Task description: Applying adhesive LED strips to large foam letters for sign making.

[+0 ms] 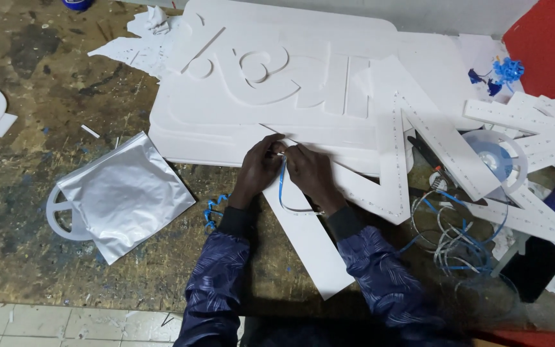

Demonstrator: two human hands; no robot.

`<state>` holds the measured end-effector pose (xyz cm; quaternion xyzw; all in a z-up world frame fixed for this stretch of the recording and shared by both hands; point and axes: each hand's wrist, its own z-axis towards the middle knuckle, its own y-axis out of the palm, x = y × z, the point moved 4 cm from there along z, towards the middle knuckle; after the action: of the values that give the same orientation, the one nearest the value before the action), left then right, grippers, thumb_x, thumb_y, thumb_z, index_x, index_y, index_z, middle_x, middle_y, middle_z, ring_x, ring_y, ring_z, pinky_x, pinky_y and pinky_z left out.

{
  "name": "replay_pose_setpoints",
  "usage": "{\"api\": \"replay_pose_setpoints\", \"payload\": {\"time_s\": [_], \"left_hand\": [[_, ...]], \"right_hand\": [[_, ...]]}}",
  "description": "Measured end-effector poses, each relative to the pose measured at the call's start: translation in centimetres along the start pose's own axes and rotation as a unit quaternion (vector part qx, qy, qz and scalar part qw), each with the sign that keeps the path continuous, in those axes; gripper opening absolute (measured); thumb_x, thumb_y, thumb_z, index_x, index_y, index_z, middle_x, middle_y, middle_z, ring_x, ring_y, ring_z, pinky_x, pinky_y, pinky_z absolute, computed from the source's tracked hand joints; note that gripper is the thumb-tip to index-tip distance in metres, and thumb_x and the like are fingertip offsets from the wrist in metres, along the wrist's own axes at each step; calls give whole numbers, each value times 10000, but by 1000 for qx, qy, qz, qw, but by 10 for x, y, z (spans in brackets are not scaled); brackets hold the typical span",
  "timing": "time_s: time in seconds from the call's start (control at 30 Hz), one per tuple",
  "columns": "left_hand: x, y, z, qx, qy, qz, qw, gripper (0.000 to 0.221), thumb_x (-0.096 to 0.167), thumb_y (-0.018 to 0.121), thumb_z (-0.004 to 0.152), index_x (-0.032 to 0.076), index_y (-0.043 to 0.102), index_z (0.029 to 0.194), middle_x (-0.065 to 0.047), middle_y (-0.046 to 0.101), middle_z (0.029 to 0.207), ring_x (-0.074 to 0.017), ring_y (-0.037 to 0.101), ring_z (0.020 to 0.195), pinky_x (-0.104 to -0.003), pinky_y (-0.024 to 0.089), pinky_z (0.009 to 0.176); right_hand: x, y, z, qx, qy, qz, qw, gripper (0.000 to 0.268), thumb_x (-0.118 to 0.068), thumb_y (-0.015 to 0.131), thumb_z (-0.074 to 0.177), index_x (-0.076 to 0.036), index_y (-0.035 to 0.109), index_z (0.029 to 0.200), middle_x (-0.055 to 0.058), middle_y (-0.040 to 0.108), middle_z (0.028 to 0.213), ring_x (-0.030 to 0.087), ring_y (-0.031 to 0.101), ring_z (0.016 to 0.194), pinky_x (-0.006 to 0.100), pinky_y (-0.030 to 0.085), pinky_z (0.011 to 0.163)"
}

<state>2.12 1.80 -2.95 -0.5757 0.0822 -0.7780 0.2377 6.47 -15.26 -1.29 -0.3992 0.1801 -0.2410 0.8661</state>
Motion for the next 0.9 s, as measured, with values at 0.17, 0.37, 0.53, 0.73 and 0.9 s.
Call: {"api": "replay_pose_setpoints", "payload": {"time_s": [0.17,0.37,0.53,0.73,0.9], "left_hand": [[4,-1,-2,-5,-6,1,1000,609,80,834,956,226,686,1528,-94,816,1161,-346,798,1105,-504,640,1044],[4,-2,-2,1,10,-10,1000,508,105,826,960,213,737,1449,-94,836,1148,-366,793,1115,-513,638,1040],[0,0,1,7,18,-14,1000,364,164,812,997,246,791,1351,-66,841,1099,-335,808,1080,-495,648,1002],[2,0,4,27,41,-46,998,162,175,756,1062,223,846,1188,-84,832,1053,-357,805,1056,-480,631,992],[8,1,1,58,49,-43,996,150,147,738,1062,168,836,1174,-137,821,1061,-415,792,1055,-547,616,1002]], "right_hand": [[-1,4,-2,13,-15,24,1000,194,-145,773,946,-210,629,1059,-41,571,703,235,679,544,361,542,489],[3,8,-7,15,12,65,998,270,-142,794,875,-210,615,1065,3,572,696,303,704,610,429,576,536],[13,-6,-28,-20,61,176,982,240,-147,794,869,-214,624,1024,16,532,673,330,697,642,455,554,580],[87,-56,-125,-64,169,504,845,161,-187,744,941,-36,706,981,92,598,891,214,596,866,400,500,766],[213,-127,-262,366,542,354,669,81,-197,618,857,-196,560,915,-70,430,717,175,750,708,304,677,645]]}}
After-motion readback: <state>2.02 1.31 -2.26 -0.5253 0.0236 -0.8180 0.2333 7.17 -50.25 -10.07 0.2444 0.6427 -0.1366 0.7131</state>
